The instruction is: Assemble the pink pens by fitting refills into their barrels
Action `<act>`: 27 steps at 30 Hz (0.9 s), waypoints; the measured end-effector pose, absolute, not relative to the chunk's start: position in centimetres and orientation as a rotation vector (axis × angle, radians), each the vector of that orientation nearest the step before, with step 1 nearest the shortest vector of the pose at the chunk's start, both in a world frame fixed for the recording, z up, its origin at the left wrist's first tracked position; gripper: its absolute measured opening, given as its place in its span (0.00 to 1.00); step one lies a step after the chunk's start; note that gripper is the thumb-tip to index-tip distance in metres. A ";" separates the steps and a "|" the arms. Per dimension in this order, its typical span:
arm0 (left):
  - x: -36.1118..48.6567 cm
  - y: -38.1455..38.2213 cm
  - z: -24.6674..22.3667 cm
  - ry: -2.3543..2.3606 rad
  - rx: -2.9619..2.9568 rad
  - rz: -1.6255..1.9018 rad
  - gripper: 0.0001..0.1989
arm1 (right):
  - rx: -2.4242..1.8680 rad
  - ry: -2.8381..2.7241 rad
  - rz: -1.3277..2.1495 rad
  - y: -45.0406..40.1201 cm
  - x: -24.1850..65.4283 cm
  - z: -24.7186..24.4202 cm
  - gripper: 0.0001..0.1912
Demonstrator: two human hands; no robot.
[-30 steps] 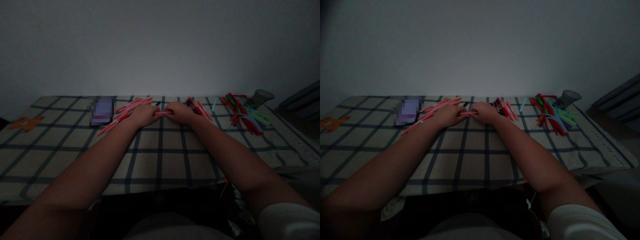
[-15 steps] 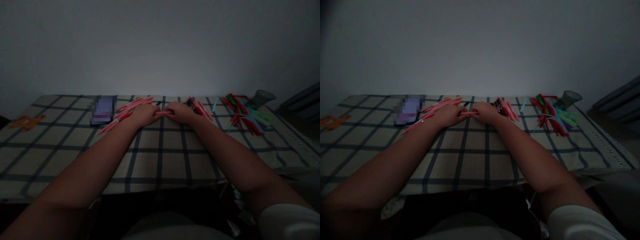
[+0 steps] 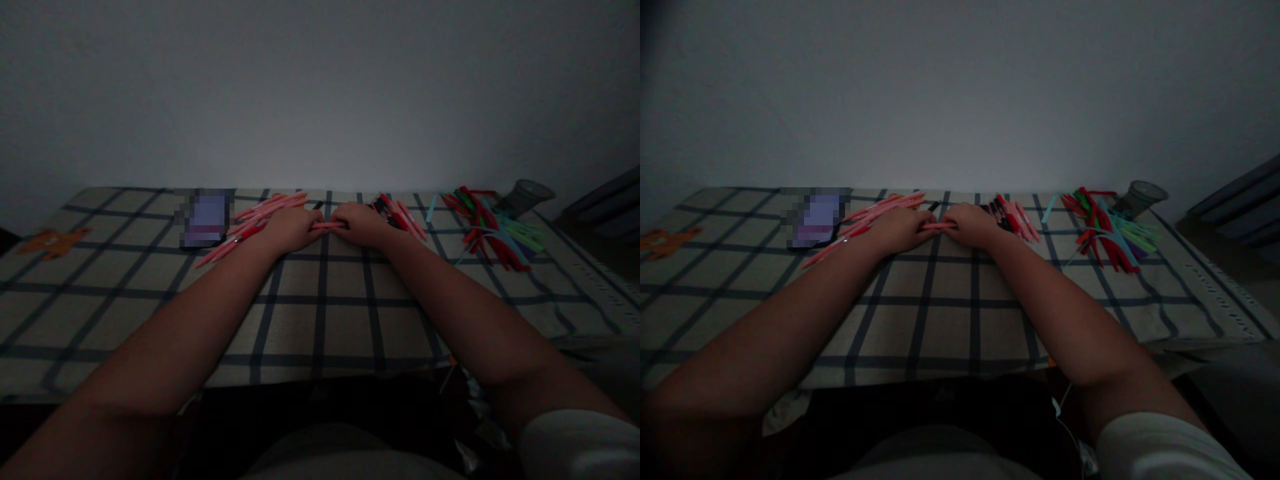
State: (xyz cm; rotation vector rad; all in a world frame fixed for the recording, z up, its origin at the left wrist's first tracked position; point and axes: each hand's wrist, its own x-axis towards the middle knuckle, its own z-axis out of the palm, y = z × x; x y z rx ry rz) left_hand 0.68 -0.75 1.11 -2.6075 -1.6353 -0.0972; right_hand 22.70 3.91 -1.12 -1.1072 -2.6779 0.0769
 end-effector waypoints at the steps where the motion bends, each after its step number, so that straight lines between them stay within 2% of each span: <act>1: 0.7 -0.8 1.1 -1.633 -2.609 -0.098 0.25 | -1.103 -2.686 0.069 3.9 22.7 -1.1 0.15; 18: 0.6 -0.6 1.1 -1.648 -2.619 -0.113 0.23 | -1.151 -2.651 0.072 3.6 22.7 -0.9 0.14; 27: 0.6 -0.8 1.2 -1.652 -2.623 -0.120 0.24 | -1.138 -2.651 0.059 3.7 22.8 -1.0 0.17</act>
